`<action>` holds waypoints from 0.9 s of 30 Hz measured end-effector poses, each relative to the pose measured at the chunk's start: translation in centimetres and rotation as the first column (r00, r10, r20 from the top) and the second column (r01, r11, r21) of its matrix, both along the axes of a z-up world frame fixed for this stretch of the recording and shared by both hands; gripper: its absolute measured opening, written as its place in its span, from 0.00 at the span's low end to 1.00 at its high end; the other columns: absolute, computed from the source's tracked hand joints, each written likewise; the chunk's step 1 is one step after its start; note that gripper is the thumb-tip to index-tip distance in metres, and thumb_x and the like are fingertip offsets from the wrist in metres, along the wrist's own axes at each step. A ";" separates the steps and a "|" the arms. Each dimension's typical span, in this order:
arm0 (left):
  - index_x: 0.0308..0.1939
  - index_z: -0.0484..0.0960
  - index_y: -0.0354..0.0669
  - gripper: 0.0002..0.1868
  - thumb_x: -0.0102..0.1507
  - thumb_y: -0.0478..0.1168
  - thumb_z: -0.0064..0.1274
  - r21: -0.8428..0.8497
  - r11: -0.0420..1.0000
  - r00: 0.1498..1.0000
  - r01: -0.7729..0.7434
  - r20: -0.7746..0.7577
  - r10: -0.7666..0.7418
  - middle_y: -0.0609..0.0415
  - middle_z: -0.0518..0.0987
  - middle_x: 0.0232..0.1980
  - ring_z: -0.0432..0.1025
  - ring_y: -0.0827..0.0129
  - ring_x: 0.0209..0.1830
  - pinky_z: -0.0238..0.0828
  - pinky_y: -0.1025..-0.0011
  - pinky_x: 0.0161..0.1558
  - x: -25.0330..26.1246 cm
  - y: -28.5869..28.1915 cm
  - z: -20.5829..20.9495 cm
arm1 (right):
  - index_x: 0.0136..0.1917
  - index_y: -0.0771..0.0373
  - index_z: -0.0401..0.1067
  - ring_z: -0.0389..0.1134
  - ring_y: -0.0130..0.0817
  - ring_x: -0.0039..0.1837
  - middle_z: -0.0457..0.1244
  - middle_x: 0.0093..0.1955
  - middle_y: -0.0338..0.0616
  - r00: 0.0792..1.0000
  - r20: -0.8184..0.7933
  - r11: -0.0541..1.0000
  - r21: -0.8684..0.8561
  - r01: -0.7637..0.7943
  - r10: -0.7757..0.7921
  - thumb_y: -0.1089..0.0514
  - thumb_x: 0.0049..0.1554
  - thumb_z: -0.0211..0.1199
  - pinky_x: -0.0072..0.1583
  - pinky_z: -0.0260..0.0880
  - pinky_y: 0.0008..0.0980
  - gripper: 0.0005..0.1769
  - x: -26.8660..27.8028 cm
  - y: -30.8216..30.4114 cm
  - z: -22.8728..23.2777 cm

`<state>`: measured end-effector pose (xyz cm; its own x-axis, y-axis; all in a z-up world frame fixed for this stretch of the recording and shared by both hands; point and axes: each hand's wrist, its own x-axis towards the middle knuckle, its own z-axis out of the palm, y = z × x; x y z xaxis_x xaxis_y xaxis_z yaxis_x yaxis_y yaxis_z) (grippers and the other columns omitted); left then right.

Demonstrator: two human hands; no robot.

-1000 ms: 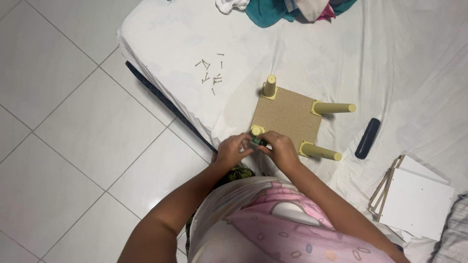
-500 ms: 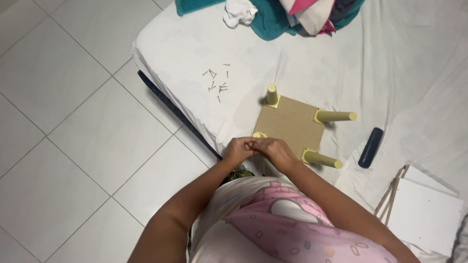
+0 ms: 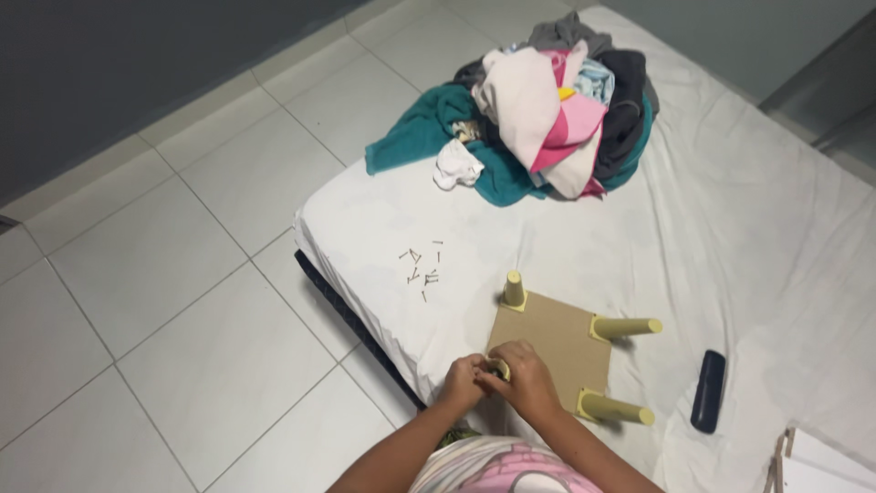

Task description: The person uses a green-handled screwdriver to attach four yellow plastic legs to a small square wooden board. They insert screws into pre-drilled holes and tighten each leg one at a time. The work is performed on a white bedsheet with scattered screws and other parts nearby.

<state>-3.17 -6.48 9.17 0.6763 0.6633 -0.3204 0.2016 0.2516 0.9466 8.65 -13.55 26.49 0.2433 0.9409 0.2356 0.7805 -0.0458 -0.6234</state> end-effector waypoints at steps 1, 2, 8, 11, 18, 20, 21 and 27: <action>0.30 0.73 0.37 0.13 0.56 0.38 0.63 -0.100 0.995 0.999 -0.006 0.037 0.010 0.56 0.80 0.26 0.76 0.73 0.27 0.74 0.68 0.31 0.0 -0.2 0.6 | 0.43 0.63 0.77 0.70 0.50 0.48 0.70 0.43 0.49 1.000 0.003 0.993 -0.112 0.029 -0.029 0.51 0.44 0.77 0.49 0.71 0.43 0.18 0.0 0.1 0.0; 0.31 0.73 0.38 0.12 0.56 0.38 0.62 -0.039 0.999 0.999 -0.006 -0.039 0.004 0.54 0.80 0.25 0.77 0.69 0.27 0.74 0.66 0.31 0.3 0.1 1.1 | 0.42 0.62 0.77 0.71 0.49 0.47 0.69 0.42 0.49 0.998 0.010 0.973 -0.222 0.059 -0.058 0.50 0.46 0.77 0.49 0.71 0.43 0.17 0.1 0.3 -0.1; 0.33 0.77 0.41 0.20 0.49 0.44 0.73 0.433 0.898 0.939 0.080 -0.334 0.078 0.48 0.83 0.31 0.78 0.53 0.34 0.74 0.59 0.37 1.4 0.2 3.1 | 0.44 0.62 0.80 0.71 0.49 0.43 0.68 0.40 0.51 0.999 -0.042 0.968 -0.250 -0.031 0.021 0.60 0.44 0.74 0.46 0.71 0.44 0.12 0.3 -0.3 -1.0; 0.40 0.76 0.44 0.23 0.48 0.43 0.71 0.418 0.900 0.943 0.126 -0.333 0.023 0.48 0.84 0.35 0.78 0.52 0.38 0.73 0.59 0.40 1.1 -0.1 3.2 | 0.43 0.63 0.81 0.71 0.50 0.44 0.67 0.40 0.51 0.997 -0.010 0.970 -0.231 -0.076 0.076 0.66 0.43 0.69 0.46 0.71 0.44 0.11 0.4 -0.5 -1.0; 0.40 0.88 0.45 0.09 0.56 0.40 0.62 0.458 0.885 0.987 0.084 -0.161 -0.010 0.47 0.86 0.39 0.82 0.57 0.39 0.77 0.64 0.43 0.4 -0.1 -0.7 | 0.34 0.64 0.79 0.70 0.48 0.45 0.69 0.39 0.52 0.943 0.146 0.952 -0.113 -0.285 0.300 0.66 0.46 0.66 0.48 0.71 0.42 0.02 1.7 -0.2 -2.1; 0.39 0.89 0.48 0.12 0.52 0.42 0.65 0.406 0.901 0.956 0.157 -0.293 -0.035 0.49 0.86 0.38 0.82 0.58 0.38 0.76 0.63 0.42 0.7 0.7 -0.9 | 0.40 0.63 0.82 0.71 0.48 0.45 0.71 0.41 0.50 0.943 0.041 0.939 -0.114 -0.325 0.331 0.66 0.48 0.65 0.50 0.70 0.42 0.06 2.1 0.2 -2.0; 0.36 0.87 0.47 0.16 0.46 0.43 0.69 0.429 0.894 0.954 0.133 -0.300 0.002 0.50 0.86 0.37 0.81 0.58 0.37 0.77 0.62 0.41 0.7 0.9 -0.7 | 0.44 0.62 0.82 0.72 0.46 0.46 0.71 0.43 0.51 0.949 -0.045 0.942 -0.118 -0.315 0.312 0.67 0.50 0.64 0.49 0.73 0.40 0.09 2.3 0.2 -1.9; 0.32 0.85 0.49 0.13 0.50 0.49 0.68 0.462 0.882 0.882 0.094 -0.450 0.142 0.48 0.84 0.35 0.79 0.51 0.38 0.76 0.58 0.42 1.1 1.8 1.7 | 0.47 0.68 0.78 0.72 0.48 0.41 0.68 0.43 0.55 0.991 -0.129 0.995 -0.099 0.013 -0.026 0.58 0.43 0.78 0.43 0.73 0.42 0.20 1.5 -0.8 -1.1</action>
